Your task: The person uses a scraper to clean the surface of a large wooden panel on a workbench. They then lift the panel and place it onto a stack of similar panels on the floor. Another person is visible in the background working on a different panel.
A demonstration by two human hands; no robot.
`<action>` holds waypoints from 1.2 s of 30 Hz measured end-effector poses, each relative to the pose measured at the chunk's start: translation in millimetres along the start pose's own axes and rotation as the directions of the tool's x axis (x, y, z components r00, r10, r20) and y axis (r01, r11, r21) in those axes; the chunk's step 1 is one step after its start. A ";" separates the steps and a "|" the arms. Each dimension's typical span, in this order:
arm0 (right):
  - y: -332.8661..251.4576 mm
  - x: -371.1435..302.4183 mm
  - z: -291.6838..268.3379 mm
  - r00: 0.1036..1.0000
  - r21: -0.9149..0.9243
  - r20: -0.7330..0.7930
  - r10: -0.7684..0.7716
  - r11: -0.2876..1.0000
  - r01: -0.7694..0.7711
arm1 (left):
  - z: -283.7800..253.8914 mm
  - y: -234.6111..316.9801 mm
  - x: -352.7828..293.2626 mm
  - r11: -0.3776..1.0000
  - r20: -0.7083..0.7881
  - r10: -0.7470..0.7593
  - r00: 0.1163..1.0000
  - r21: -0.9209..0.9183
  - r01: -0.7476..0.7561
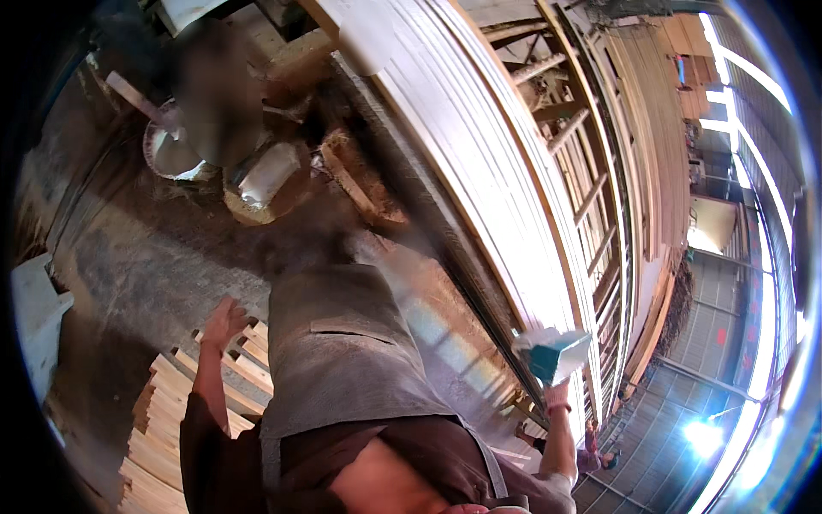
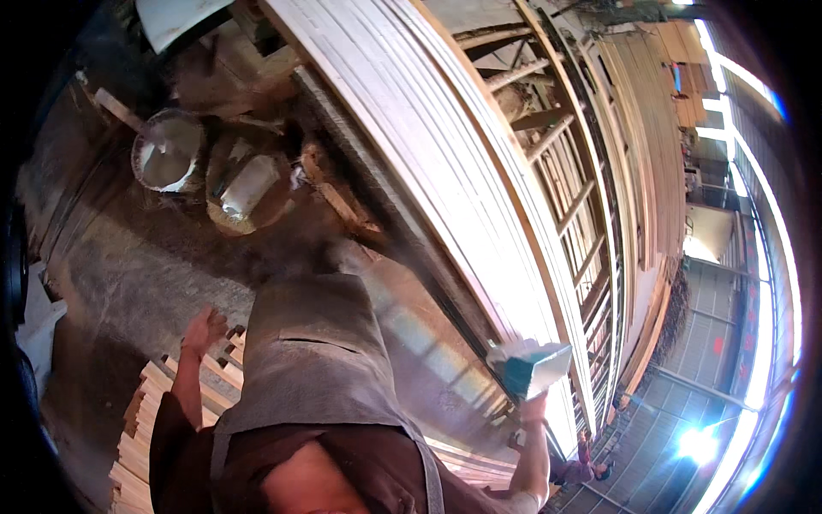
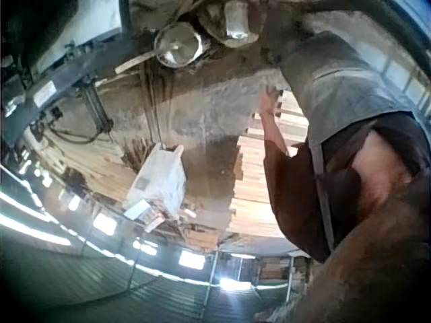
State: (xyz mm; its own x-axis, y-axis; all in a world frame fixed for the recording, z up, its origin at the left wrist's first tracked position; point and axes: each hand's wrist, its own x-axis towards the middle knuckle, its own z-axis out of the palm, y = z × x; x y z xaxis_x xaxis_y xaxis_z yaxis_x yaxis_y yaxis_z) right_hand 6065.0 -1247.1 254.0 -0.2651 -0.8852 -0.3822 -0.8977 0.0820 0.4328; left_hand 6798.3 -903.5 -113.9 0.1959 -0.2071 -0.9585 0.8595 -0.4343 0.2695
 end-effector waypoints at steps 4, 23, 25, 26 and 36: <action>-44.3 -70.4 -2.8 0.992 0.432 -0.100 0.082 0.901 -0.031 | 16.7 48.0 4.6 0.979 0.231 -0.012 0.973 0.203 -0.036; -783.5 41.0 70.2 0.072 -0.521 -0.150 -0.986 0.140 0.842 | -144.9 -203.5 -92.0 0.897 -0.302 -0.298 0.905 -0.413 0.158; -814.4 39.3 80.9 0.157 -0.344 -0.195 -0.968 0.217 0.913 | -146.7 -259.8 -115.7 0.868 -0.315 -0.414 0.854 -0.421 0.265; -826.9 32.7 82.3 0.130 -0.300 -0.228 -0.965 0.196 0.934 | -138.7 -279.3 -124.8 0.844 -0.308 -0.451 0.838 -0.453 0.288; -838.0 36.4 82.6 0.247 -0.330 0.025 -0.969 0.225 0.917 | -93.7 -181.3 -93.1 0.928 -0.205 -0.309 0.929 -0.276 0.248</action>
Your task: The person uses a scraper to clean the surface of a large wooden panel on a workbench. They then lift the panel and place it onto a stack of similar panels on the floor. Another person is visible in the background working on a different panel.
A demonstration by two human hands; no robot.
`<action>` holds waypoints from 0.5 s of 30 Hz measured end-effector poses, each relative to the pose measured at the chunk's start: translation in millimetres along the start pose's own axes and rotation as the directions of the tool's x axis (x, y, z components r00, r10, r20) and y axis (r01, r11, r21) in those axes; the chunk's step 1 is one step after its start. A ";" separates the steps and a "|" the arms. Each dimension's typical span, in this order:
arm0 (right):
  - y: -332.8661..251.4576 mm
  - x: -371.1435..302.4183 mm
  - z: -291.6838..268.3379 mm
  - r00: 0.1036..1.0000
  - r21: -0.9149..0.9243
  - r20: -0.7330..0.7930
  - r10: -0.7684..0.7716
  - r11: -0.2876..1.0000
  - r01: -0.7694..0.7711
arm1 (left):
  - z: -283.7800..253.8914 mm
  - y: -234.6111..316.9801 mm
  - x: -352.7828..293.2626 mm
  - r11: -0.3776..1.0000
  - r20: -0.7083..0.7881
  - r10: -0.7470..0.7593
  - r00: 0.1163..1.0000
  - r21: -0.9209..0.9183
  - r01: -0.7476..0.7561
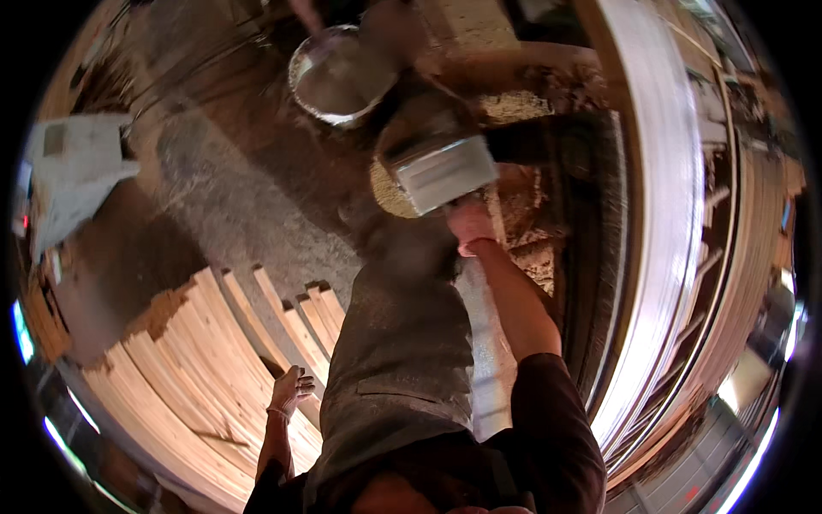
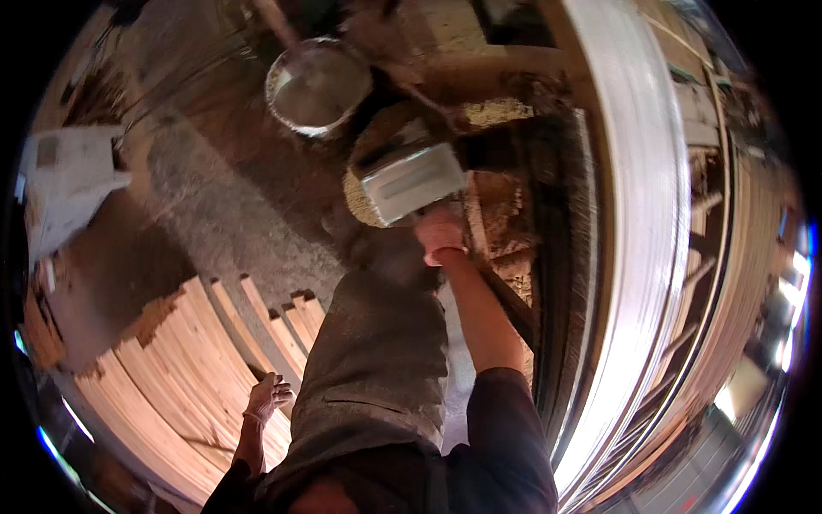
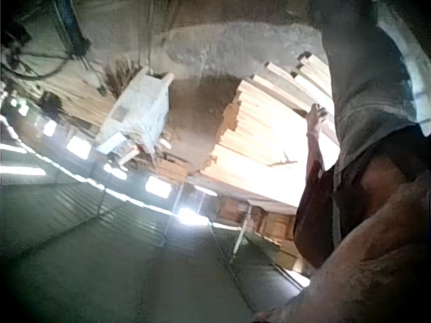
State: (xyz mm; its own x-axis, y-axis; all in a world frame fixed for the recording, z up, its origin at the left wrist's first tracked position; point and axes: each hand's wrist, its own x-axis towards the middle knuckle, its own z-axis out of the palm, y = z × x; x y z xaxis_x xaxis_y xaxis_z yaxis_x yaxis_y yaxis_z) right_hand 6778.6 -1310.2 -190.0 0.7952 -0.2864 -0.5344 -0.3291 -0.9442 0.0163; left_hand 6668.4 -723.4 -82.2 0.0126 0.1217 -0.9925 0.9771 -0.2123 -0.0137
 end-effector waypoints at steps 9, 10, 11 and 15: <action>32.1 -195.7 -117.7 0.985 0.576 -0.170 0.025 0.814 0.079 | 40.2 78.9 17.3 0.981 0.198 0.169 0.965 0.059 -0.184; 43.8 -238.7 -141.7 0.974 0.611 -0.218 -0.058 0.770 0.183 | 61.9 96.5 19.5 0.978 0.257 0.175 0.950 0.063 -0.197; 61.3 -279.3 -180.1 0.998 0.698 0.038 -0.057 0.716 0.014 | 72.1 106.9 29.0 0.982 0.405 0.126 0.906 0.081 -0.172; 181.0 -441.2 -254.5 0.969 0.898 -0.048 0.241 0.436 -0.064 | 145.7 123.3 26.4 0.966 0.534 0.099 0.840 0.151 -0.210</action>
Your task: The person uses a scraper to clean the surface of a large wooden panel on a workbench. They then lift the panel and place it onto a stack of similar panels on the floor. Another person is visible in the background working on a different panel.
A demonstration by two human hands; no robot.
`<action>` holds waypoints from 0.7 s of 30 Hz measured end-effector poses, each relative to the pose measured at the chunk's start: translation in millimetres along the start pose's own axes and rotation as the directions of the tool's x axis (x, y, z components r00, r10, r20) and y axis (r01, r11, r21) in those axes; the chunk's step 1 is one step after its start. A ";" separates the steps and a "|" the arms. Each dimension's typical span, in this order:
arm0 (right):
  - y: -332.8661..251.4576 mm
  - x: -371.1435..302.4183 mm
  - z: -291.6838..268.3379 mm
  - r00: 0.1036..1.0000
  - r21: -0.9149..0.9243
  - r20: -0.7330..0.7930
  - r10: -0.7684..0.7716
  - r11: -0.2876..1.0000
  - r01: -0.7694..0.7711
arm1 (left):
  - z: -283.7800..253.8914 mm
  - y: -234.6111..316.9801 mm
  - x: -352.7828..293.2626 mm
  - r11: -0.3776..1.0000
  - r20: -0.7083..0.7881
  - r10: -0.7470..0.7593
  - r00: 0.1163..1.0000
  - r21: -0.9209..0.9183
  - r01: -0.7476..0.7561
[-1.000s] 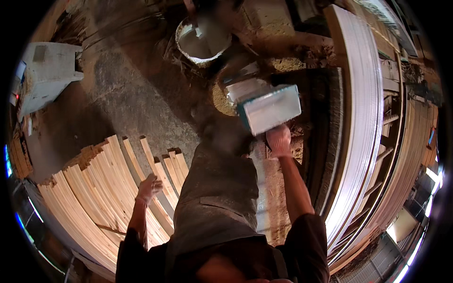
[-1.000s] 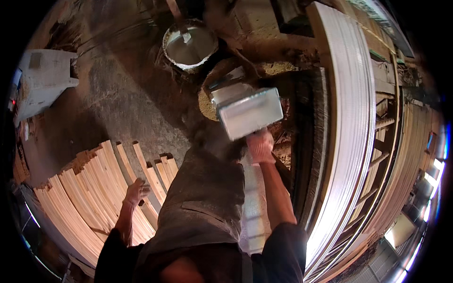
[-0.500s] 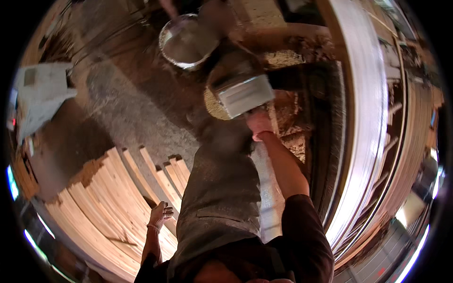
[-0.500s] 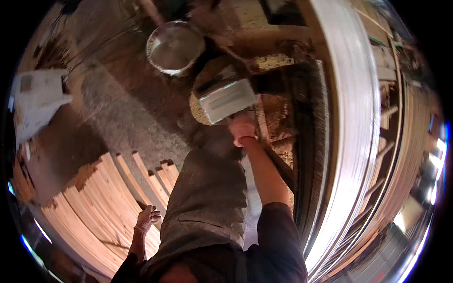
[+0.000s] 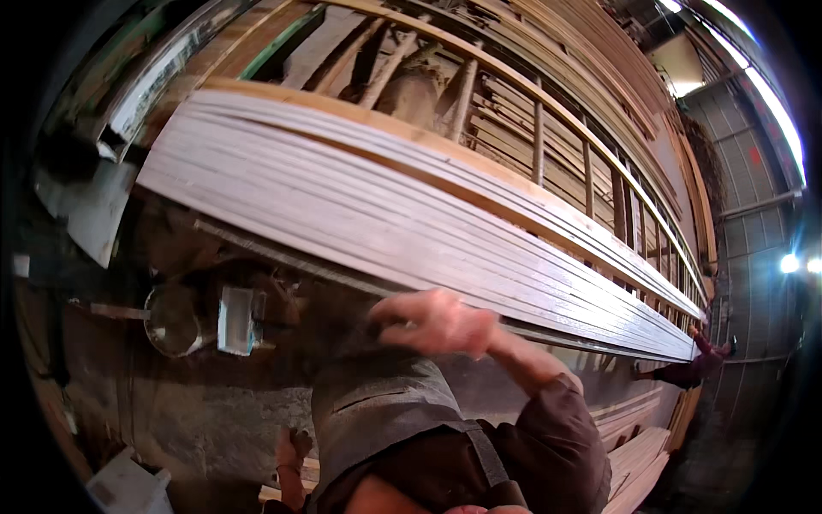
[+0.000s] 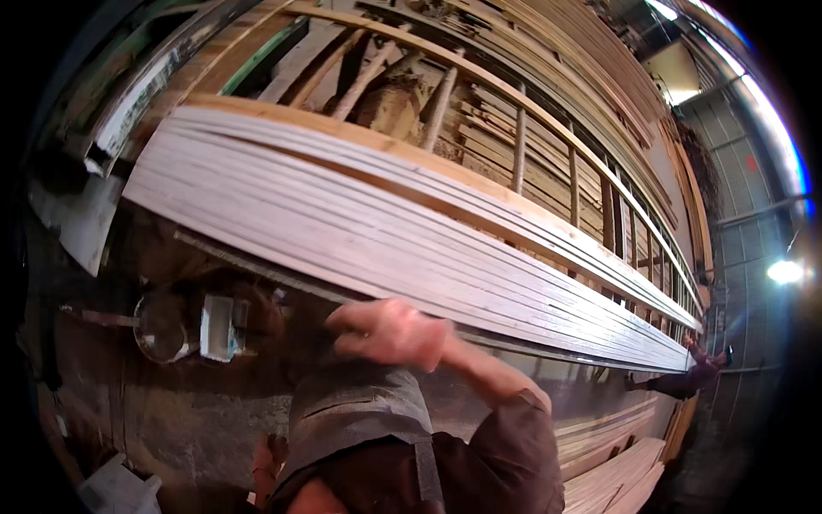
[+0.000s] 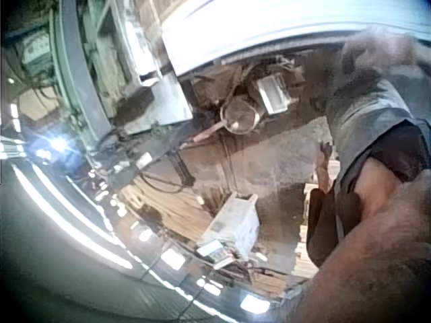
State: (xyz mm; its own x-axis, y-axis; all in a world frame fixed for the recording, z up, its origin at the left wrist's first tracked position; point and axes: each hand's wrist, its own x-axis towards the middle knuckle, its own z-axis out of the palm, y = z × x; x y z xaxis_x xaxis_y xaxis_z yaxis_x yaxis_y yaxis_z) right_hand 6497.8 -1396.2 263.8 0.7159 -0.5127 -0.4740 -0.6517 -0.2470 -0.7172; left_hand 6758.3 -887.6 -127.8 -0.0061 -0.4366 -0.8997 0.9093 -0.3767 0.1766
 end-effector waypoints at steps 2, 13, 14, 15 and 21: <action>46.2 -48.6 -70.6 0.967 0.093 -0.203 0.154 0.986 -0.138 | 32.7 23.8 32.4 0.999 0.209 0.012 0.978 -0.033 -0.005; 267.8 -8.5 -316.2 0.898 -0.181 -0.393 0.198 0.941 -0.286 | 323.9 161.4 -36.4 0.527 -0.108 0.693 0.712 0.750 -0.399; 276.6 10.4 -322.5 0.919 -0.227 -0.333 0.212 0.928 -0.296 | 397.0 189.5 -67.2 0.408 -0.038 0.734 0.678 0.823 -0.395; 280.8 31.8 -325.7 0.938 -0.277 -0.267 0.219 0.915 -0.293 | 439.9 212.8 -81.1 0.187 0.127 0.821 0.556 0.861 -0.473; 262.8 56.5 -331.4 0.928 -0.479 -0.289 0.235 0.804 -0.352 | 689.2 269.4 -70.5 -0.765 0.756 0.520 0.397 0.619 -0.178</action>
State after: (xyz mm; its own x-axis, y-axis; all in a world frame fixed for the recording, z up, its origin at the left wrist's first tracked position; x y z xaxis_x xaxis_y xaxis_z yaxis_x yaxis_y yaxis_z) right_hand 6284.0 -1762.5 217.9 0.4394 -0.7711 -0.4608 -0.8961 -0.4122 -0.1646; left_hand 6716.9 -1521.4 258.3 0.1560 -0.9871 0.0365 -0.9520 -0.1404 0.2719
